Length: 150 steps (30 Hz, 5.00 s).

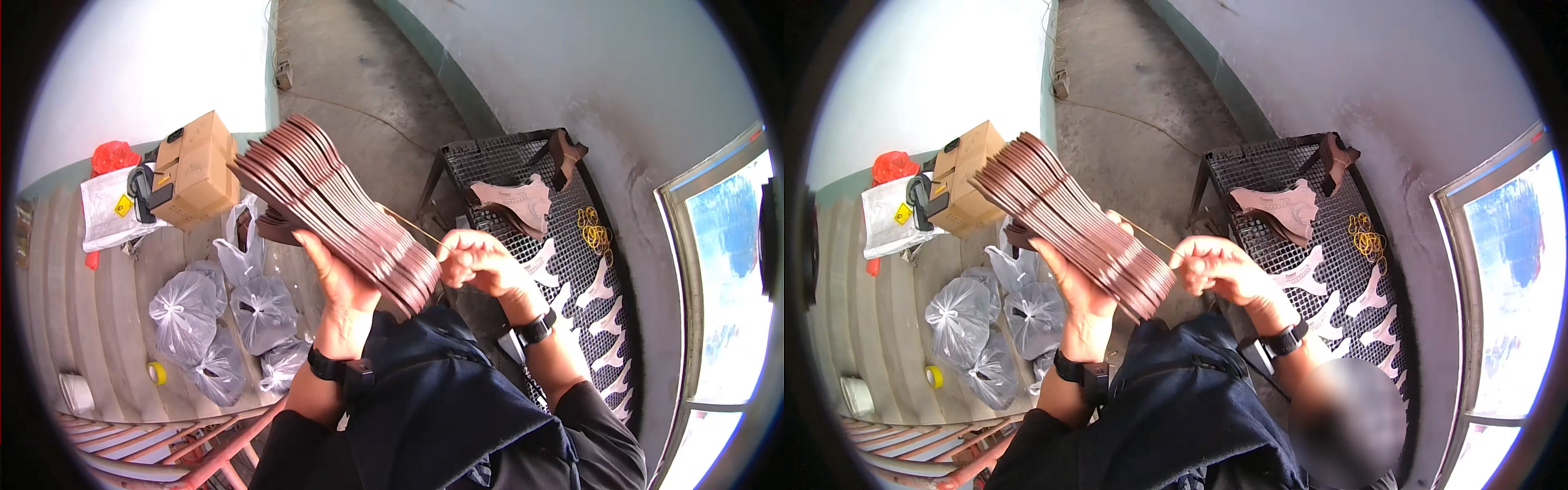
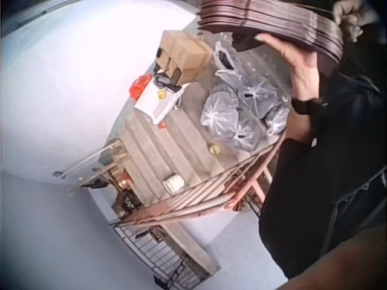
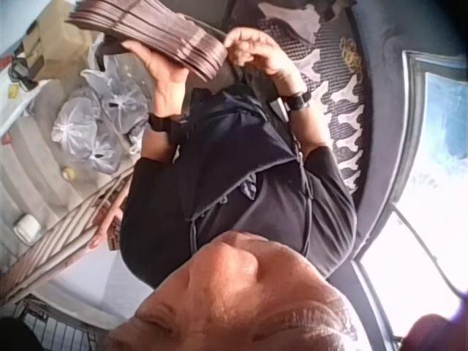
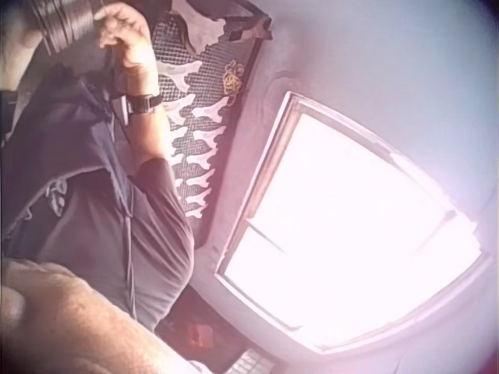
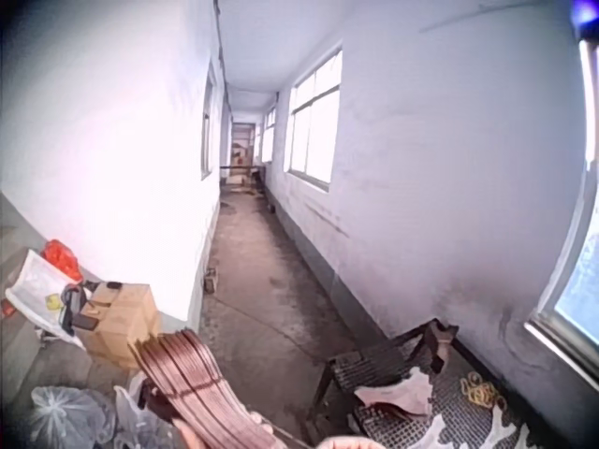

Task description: Gathering shoe upper components from a rack and placing them into plastic bags, then tying the bags.

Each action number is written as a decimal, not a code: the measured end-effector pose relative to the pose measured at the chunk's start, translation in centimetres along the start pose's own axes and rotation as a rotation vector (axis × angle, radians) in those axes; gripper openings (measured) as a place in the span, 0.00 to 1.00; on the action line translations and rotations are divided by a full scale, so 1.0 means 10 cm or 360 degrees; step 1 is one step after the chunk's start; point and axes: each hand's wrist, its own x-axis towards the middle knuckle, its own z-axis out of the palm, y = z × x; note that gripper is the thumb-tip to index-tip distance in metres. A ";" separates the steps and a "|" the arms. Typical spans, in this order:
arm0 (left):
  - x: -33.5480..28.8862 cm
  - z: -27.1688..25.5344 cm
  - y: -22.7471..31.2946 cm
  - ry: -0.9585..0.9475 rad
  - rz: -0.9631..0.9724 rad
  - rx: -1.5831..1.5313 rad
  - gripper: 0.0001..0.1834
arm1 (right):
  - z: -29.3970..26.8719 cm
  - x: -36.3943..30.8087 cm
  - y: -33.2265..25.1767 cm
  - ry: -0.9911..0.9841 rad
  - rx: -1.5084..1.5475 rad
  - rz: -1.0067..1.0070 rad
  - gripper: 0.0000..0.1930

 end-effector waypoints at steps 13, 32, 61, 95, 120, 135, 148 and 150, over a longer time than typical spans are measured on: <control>0.53 -0.28 -0.22 -0.0329 0.1103 0.1805 0.45 | 0.69 0.03 -0.27 -0.0368 0.0603 -0.0665 0.46; 0.36 -0.51 0.24 0.0146 0.1079 0.2288 0.38 | -0.18 -0.18 -0.22 0.0539 0.0235 -0.0429 0.46; 0.34 -0.05 -0.59 0.0133 -0.0314 0.1199 0.31 | -0.08 0.14 0.25 0.0743 -0.0978 -0.0157 0.47; 1.50 -0.71 -0.74 0.0347 -0.1036 0.2008 0.22 | -3.93 -1.17 -0.99 0.2622 -0.0810 -0.0390 0.32; 0.11 -0.45 -2.79 -0.2046 -0.2524 0.1944 0.24 | 2.08 -1.94 5.15 0.3327 0.1640 0.0487 0.16; -3.49 -0.47 -4.23 -0.4110 -0.2258 0.1874 0.25 | 3.13 -3.70 6.49 0.4027 0.2052 -0.0438 0.10; -6.32 -0.53 -5.77 -0.4402 -0.2105 0.1279 0.25 | 3.56 -3.40 7.31 0.3799 0.2180 -0.0689 0.09; -6.73 -0.49 -6.03 -0.4467 -0.1974 0.1216 0.25 | 3.80 -3.99 6.68 0.3736 0.2705 -0.1011 0.10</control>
